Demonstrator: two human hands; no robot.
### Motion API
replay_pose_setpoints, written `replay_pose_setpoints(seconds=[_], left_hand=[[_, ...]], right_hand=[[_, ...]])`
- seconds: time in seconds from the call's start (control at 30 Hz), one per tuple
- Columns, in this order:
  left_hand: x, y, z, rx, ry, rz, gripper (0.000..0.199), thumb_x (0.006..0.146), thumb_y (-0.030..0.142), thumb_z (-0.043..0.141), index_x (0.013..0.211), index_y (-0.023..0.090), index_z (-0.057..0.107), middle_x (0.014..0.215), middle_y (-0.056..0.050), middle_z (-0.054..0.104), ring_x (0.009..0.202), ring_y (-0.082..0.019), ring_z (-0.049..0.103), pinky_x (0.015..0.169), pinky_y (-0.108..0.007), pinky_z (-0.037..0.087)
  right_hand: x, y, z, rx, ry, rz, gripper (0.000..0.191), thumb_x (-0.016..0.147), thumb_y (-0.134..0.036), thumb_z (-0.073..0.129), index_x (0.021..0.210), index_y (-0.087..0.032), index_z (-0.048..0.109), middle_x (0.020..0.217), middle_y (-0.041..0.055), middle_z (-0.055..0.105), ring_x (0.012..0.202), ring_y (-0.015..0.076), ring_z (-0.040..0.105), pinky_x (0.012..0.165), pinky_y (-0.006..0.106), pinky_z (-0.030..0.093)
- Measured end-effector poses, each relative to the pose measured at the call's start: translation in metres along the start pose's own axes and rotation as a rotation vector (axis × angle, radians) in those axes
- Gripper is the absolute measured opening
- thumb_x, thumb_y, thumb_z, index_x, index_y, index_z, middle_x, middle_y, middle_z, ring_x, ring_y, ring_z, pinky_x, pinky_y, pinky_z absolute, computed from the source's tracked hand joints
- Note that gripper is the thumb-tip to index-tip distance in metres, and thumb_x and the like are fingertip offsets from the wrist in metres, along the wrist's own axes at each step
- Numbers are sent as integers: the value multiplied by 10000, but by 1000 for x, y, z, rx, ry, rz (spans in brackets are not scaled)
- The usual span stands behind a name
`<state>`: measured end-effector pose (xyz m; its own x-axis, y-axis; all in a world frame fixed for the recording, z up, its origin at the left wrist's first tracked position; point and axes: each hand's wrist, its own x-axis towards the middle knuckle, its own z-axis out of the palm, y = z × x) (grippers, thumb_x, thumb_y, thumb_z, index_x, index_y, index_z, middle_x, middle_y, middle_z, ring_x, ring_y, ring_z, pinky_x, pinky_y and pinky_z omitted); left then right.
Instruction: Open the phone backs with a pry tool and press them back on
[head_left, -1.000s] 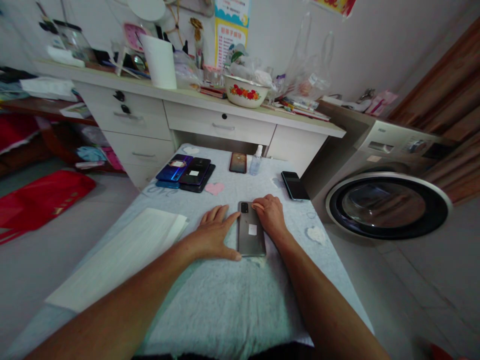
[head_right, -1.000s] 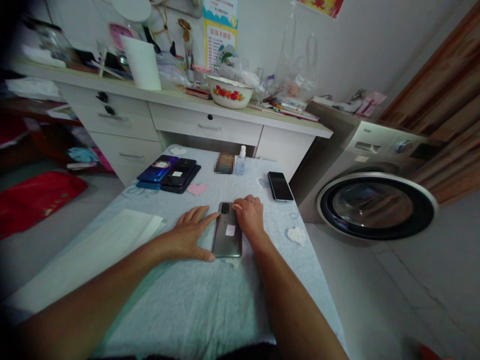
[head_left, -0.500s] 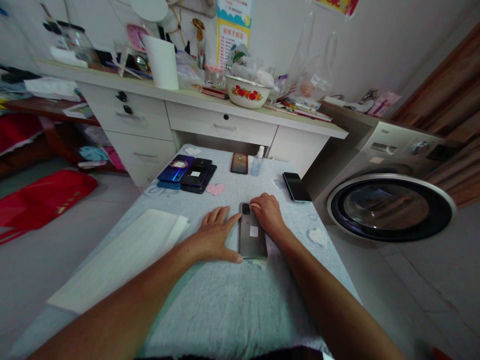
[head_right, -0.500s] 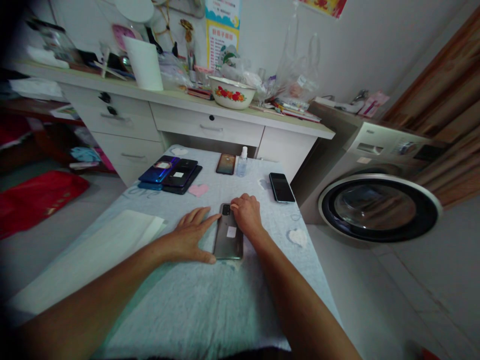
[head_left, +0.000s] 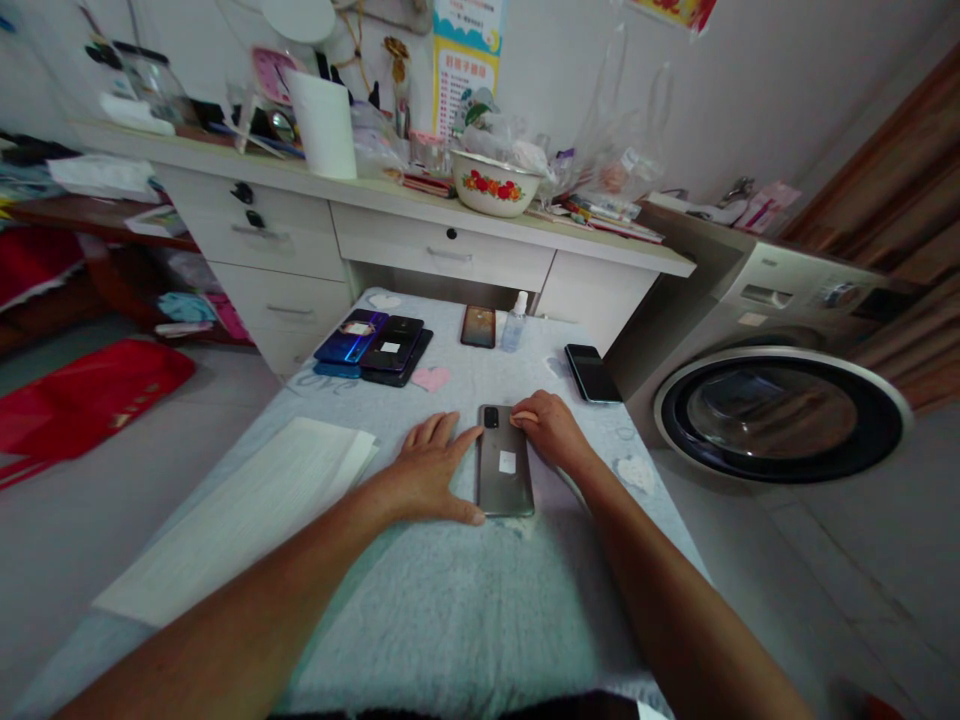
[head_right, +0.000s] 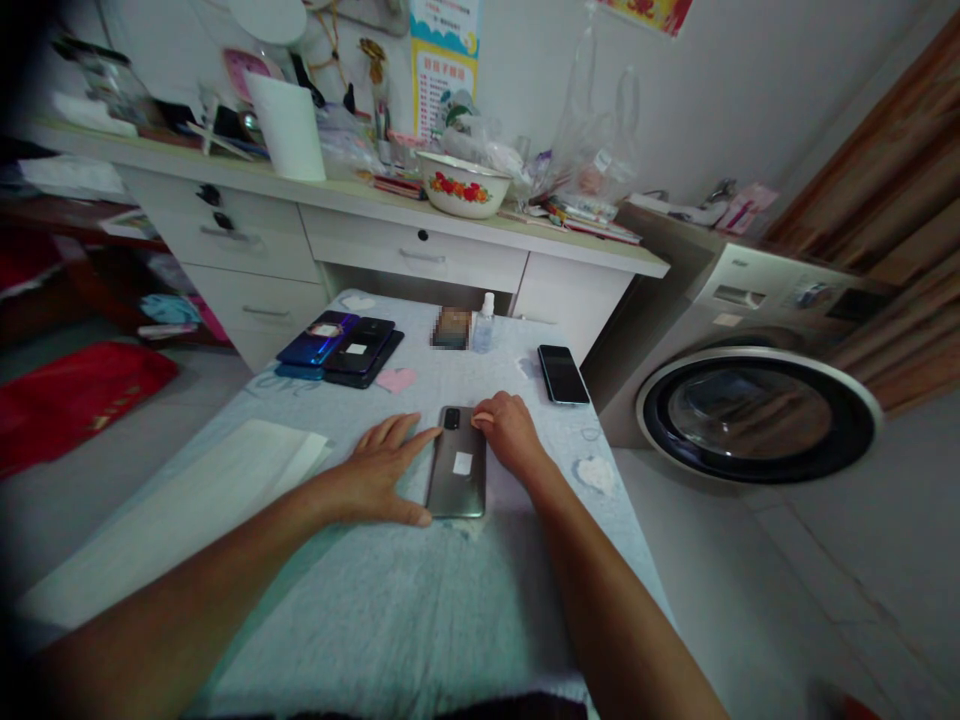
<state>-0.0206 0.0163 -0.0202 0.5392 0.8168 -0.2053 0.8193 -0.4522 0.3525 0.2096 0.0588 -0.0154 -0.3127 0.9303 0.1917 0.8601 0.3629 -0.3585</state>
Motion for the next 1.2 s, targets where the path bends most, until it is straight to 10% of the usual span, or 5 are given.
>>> replay_pose_setpoints(seconds=[0.83, 1.2], left_hand=[[0, -4, 3, 2, 22, 14, 1173, 575, 708, 699, 1517, 240, 181, 1601, -163, 73, 1437, -440, 29, 1126, -562, 140], [0, -3, 3, 8, 27, 12, 1164, 575, 701, 693, 1517, 243, 184, 1599, -162, 89, 1437, -439, 37, 1121, -556, 154]], right_hand=[[-49, -22, -35, 462, -474, -142, 152, 754, -76, 637, 785, -206, 710, 827, -16, 627, 774, 120, 590, 740, 227, 448], [-37, -6, -13, 319, -104, 3, 119, 807, -126, 641, 862, -206, 709, 874, 9, 642, 842, 143, 595, 787, 254, 423]])
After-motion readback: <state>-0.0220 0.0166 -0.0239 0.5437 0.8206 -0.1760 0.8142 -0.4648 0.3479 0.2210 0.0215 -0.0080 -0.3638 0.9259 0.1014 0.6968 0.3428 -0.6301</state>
